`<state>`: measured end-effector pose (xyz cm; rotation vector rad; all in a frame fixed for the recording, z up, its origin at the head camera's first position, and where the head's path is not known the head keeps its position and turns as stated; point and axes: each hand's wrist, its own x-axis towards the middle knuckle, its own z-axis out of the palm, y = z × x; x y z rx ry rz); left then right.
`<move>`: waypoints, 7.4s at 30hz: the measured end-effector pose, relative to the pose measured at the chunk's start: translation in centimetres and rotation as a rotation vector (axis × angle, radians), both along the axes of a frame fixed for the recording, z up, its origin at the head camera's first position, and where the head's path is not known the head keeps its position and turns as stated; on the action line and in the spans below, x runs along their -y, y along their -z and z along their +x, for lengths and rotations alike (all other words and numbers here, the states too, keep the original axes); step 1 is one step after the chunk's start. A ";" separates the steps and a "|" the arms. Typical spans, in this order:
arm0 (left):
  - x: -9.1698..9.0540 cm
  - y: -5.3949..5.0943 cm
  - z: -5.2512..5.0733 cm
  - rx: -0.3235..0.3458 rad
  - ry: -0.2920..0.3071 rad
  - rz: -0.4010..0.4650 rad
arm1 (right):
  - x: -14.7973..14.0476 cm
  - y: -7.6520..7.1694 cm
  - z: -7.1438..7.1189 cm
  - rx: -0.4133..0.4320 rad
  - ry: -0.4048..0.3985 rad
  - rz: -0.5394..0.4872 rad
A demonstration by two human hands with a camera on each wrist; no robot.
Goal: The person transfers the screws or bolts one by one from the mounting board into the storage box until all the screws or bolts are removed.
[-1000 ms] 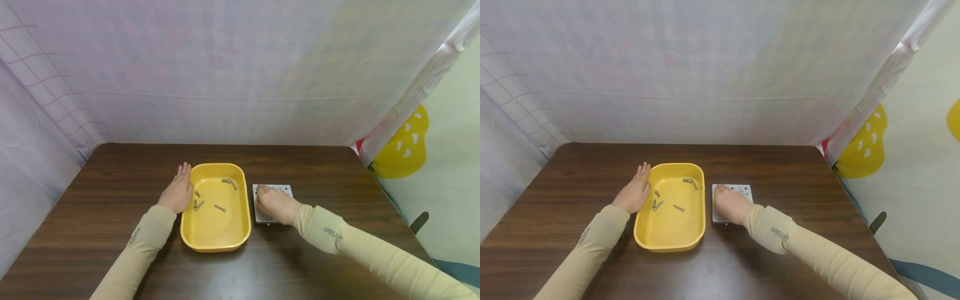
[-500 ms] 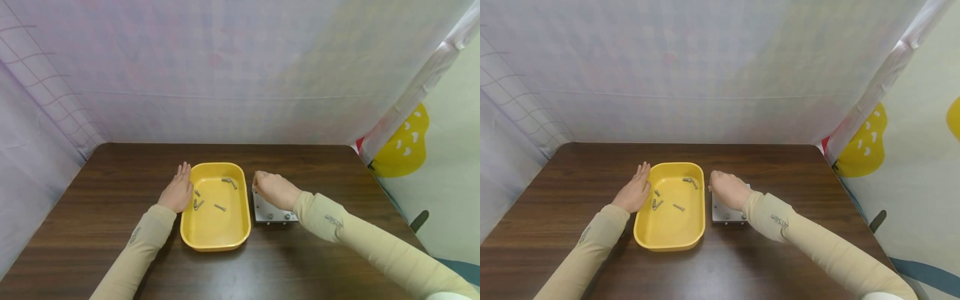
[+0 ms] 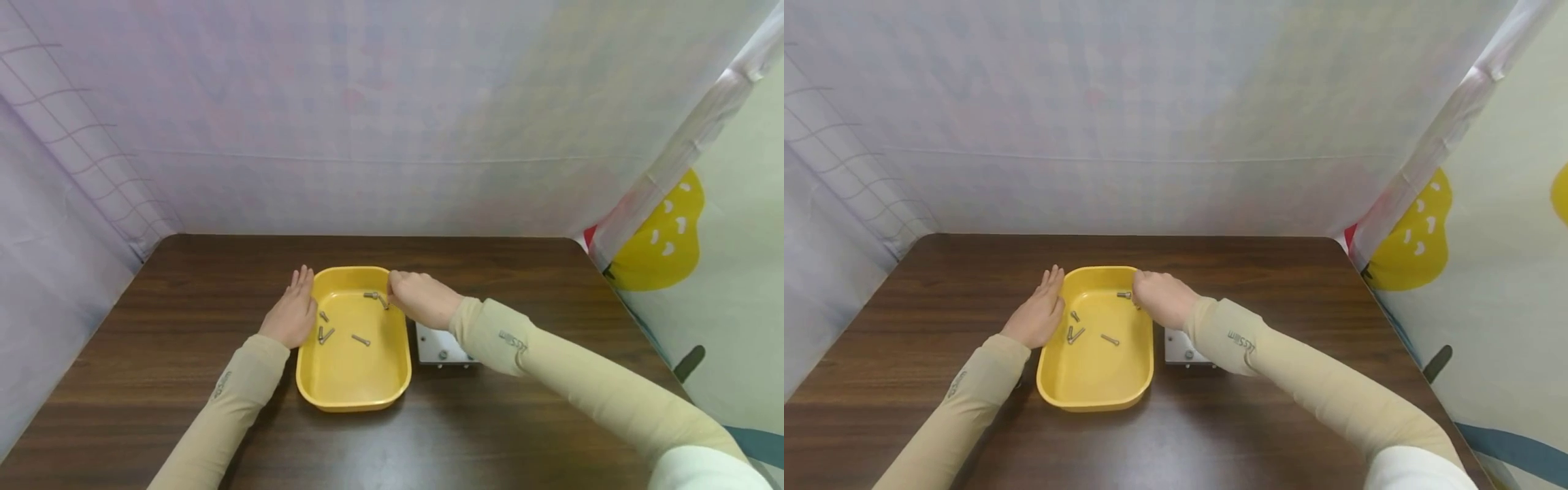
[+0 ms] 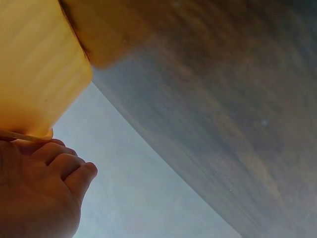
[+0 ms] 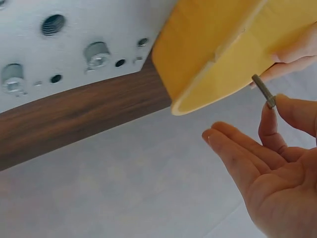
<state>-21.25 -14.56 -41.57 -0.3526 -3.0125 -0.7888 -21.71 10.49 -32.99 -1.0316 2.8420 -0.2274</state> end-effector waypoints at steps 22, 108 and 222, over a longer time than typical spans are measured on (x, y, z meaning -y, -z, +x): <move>-0.2 -0.3 0.2 0.010 -0.007 -0.006 | 6.9 1.0 -1.0 0.075 -0.092 0.186; 0.0 -0.2 0.1 0.013 -0.006 0.000 | -11.6 5.5 4.4 -0.224 0.131 -0.069; -0.2 -0.1 0.1 0.006 -0.002 -0.014 | -5.4 0.9 -1.8 0.071 0.202 -0.069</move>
